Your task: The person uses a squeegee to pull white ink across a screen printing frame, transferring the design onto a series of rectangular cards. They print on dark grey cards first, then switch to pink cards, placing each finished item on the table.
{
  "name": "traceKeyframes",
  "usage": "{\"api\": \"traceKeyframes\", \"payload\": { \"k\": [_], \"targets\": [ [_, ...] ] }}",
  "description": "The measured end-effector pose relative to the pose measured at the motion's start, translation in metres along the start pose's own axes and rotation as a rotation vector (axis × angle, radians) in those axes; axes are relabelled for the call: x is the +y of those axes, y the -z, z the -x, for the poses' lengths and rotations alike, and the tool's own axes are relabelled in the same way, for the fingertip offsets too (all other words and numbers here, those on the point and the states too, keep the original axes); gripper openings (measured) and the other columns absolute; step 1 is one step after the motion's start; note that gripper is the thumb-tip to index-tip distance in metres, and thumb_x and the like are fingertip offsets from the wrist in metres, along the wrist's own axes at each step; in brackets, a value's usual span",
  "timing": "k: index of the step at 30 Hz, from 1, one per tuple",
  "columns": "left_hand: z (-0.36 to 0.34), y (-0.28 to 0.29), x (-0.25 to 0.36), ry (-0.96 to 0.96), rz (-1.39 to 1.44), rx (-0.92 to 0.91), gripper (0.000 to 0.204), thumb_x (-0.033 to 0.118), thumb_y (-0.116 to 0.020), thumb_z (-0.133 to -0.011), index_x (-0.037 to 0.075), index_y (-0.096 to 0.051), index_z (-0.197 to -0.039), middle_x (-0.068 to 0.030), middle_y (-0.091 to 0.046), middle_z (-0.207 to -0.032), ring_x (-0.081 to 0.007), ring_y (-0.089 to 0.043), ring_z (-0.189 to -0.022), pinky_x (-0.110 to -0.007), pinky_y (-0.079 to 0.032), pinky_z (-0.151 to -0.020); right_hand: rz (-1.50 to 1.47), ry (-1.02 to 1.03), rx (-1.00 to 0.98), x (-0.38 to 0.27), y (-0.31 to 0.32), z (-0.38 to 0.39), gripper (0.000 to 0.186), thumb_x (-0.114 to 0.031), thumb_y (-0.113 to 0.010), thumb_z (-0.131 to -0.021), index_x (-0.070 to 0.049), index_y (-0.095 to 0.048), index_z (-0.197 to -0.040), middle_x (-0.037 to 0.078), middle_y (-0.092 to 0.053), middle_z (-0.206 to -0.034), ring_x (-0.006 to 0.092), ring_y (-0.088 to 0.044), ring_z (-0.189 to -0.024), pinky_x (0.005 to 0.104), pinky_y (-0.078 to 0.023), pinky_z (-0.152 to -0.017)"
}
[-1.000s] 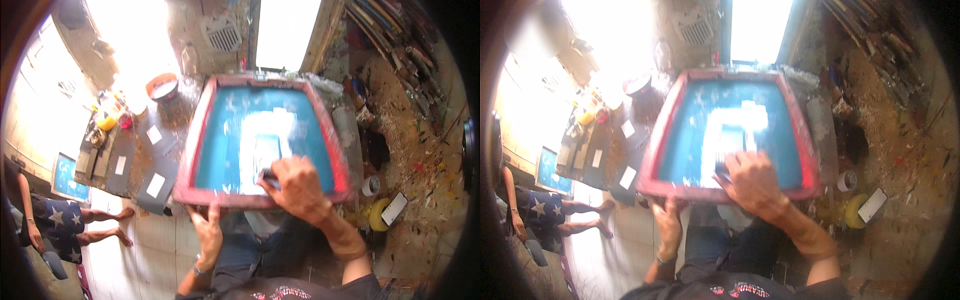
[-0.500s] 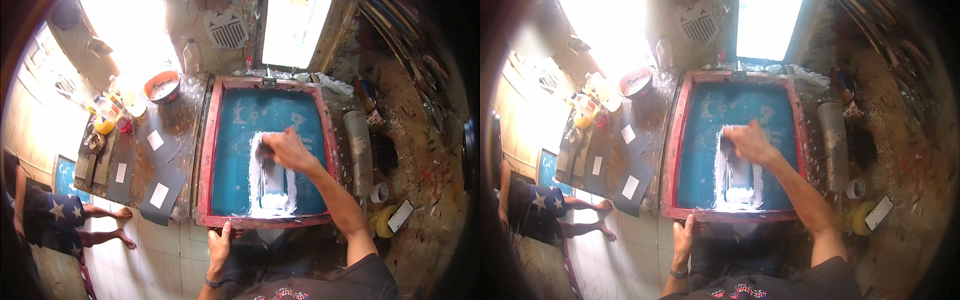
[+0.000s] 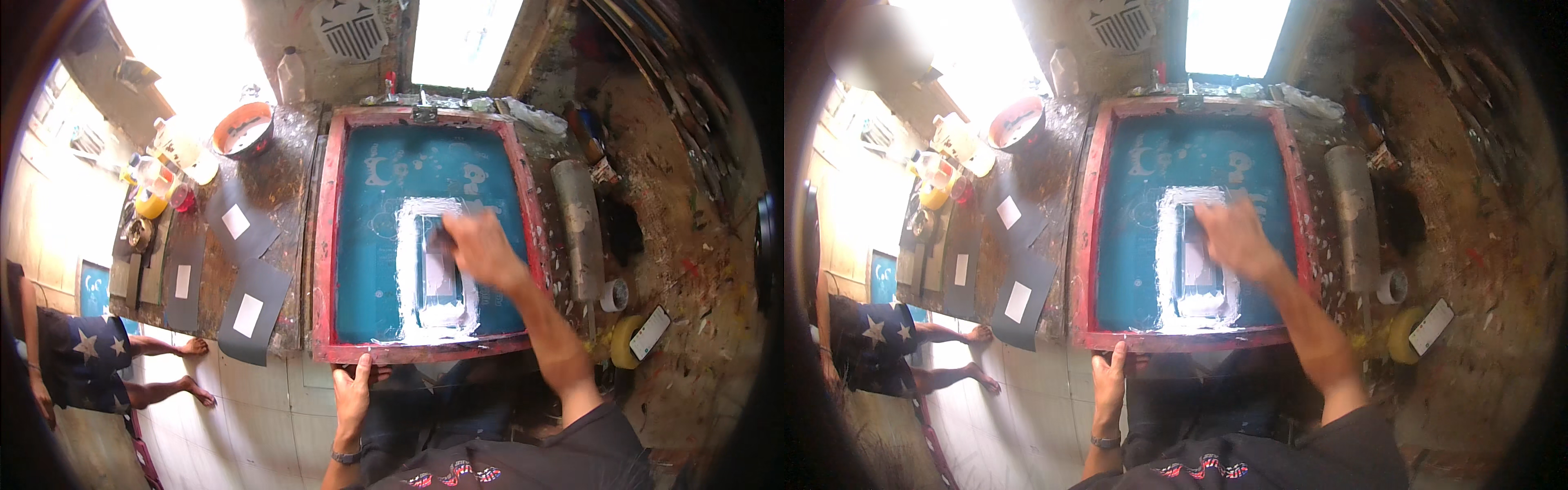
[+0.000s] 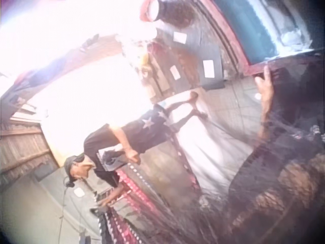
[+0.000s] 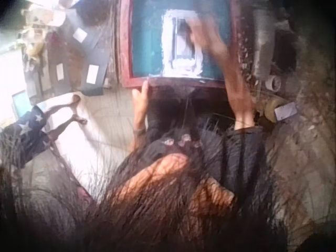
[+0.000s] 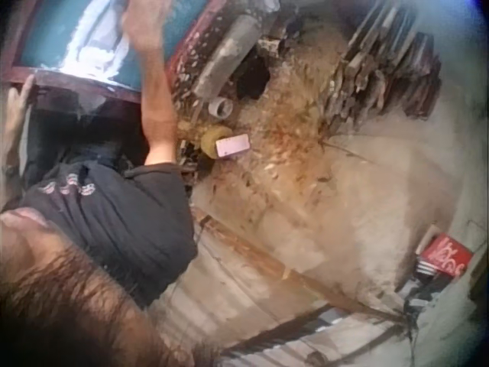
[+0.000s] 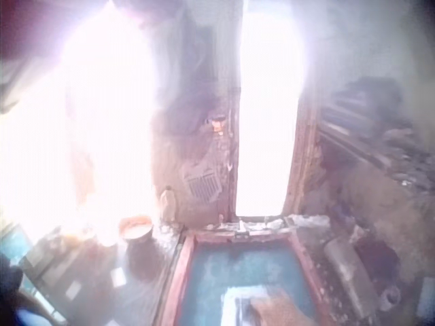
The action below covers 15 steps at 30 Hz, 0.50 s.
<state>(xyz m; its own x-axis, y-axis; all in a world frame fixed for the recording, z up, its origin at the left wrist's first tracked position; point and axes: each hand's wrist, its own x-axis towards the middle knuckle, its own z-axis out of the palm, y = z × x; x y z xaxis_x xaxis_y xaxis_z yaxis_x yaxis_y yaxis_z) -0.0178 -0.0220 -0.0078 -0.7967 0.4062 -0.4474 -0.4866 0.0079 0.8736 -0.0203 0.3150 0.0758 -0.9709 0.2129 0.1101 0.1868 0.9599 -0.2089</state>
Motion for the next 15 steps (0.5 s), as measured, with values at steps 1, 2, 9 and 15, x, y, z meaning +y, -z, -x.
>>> {"api": "traceKeyframes", "payload": {
  "k": [1,2,9,15],
  "targets": [
    [0.003,0.001,0.001,-0.002,-0.002,0.027,0.038,0.021,-0.061,-0.108,-0.009,-0.049,-0.126,-0.0226,-0.069,-0.112,-0.0314,-0.076,-0.087,-0.041,-0.067,-0.076,0.04,0.017,0.038,-0.024,-0.01,0.032,0.015,-0.014,-0.068,-0.092,-0.006,-0.064,-0.104,0.015,-0.072,-0.085,0.0368,-0.072,-0.082,0.0531,-0.048,-0.088],
    [0.005,0.002,0.004,-0.011,-0.001,0.051,0.037,0.022,-0.061,-0.108,-0.009,-0.05,-0.126,-0.0224,-0.069,-0.112,-0.0314,-0.076,-0.088,-0.041,-0.067,-0.076,-0.045,-0.001,0.033,-0.054,-0.007,0.058,0.013,-0.014,-0.068,-0.091,-0.006,-0.065,-0.101,0.014,-0.071,-0.086,0.0337,-0.072,-0.083,0.0505,-0.047,-0.09],
    [0.004,0.001,0.011,-0.003,-0.039,-0.011,0.035,0.022,-0.062,-0.108,-0.01,-0.056,-0.12,-0.0219,-0.07,-0.108,-0.0312,-0.077,-0.087,-0.041,-0.067,-0.076,-0.13,0.056,-0.175,-0.026,0.006,0.016,0.019,-0.008,-0.068,-0.085,-0.009,-0.061,-0.102,0.014,-0.073,-0.094,0.0354,-0.071,-0.093,0.0512,-0.043,-0.092],
    [0.002,-0.003,0.008,-0.042,-0.002,0.028,0.035,0.022,-0.064,-0.107,-0.011,-0.058,-0.115,-0.0213,-0.072,-0.104,-0.0306,-0.077,-0.083,-0.04,-0.067,-0.075,-0.048,0.051,0.006,0.001,0.004,-0.015,0.018,-0.008,-0.069,-0.09,-0.01,-0.06,-0.106,0.013,-0.074,-0.095,0.0349,-0.071,-0.095,0.0577,-0.038,-0.098]
  ]
}}
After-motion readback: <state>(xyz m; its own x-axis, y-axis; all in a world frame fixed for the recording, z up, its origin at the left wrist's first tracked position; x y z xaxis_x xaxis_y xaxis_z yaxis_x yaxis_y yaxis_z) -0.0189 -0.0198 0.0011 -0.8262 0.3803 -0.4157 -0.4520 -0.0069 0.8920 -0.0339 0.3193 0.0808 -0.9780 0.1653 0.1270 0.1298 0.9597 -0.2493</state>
